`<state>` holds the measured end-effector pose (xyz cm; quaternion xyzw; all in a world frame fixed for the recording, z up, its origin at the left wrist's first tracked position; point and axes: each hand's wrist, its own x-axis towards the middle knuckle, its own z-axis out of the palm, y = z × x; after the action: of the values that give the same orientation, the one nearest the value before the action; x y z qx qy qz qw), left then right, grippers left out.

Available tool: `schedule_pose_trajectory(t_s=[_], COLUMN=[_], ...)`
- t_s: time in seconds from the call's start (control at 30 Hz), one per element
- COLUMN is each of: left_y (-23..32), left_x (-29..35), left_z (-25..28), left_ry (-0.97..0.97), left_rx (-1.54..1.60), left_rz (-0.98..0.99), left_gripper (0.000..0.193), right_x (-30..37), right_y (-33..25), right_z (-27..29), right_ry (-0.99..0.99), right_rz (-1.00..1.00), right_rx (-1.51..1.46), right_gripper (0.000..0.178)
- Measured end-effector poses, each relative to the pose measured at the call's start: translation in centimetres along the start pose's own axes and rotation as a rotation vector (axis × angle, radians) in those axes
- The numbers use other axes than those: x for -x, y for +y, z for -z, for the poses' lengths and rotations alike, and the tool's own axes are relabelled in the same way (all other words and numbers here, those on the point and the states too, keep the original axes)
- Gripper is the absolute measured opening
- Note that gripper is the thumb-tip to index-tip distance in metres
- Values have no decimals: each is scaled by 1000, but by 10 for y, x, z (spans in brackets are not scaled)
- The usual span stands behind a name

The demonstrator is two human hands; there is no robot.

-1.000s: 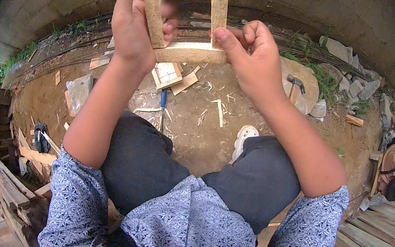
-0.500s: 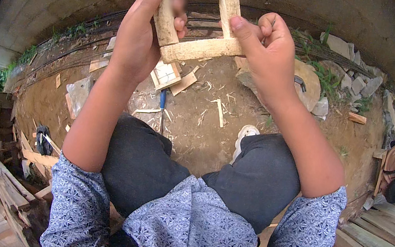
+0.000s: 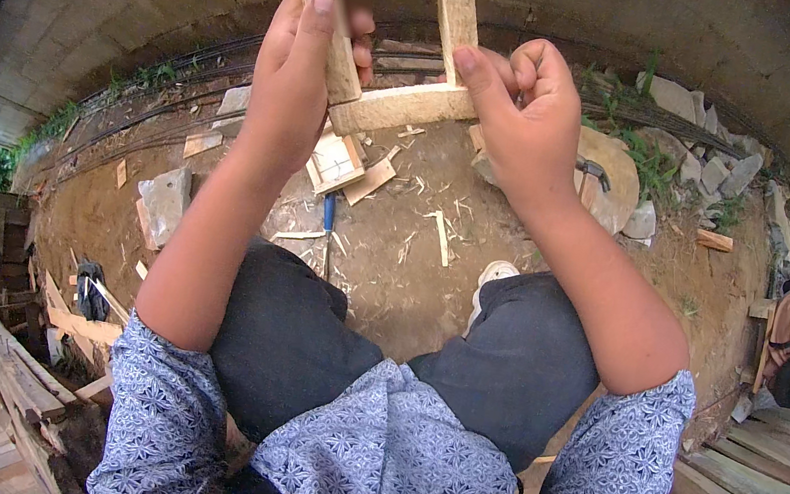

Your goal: The person assembles a small wooden frame by hammering nails into the joints using a hammer and chisel. They adjust the frame pieces and strike the nails repeatedly to secure the structure.

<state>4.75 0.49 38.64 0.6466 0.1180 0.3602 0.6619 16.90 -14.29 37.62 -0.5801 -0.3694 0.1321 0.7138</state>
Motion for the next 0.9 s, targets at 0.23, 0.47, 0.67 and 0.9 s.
schedule_pose_trajectory(t_s=[0.23,0.47,0.67,0.9], left_y=[-10,-25,-38,-33], left_x=[-6,-9,0,-1], left_z=[13,20,-5,-28], left_ry=[-215,-456,-458,-331], left_rx=[312,-264,-366,-394], left_rz=[177,-102,-301,-179], left_gripper=[60,122,174,140], right_x=[-5,1,13,11], right_y=[2,10,9,1], right_z=[15,28,39,50], right_ry=[-32,-170,-306,-331], right_rz=[-72,-360,-615,-646], right_rx=[40,-241,-213,-116], right_gripper=[36,25,23,28])
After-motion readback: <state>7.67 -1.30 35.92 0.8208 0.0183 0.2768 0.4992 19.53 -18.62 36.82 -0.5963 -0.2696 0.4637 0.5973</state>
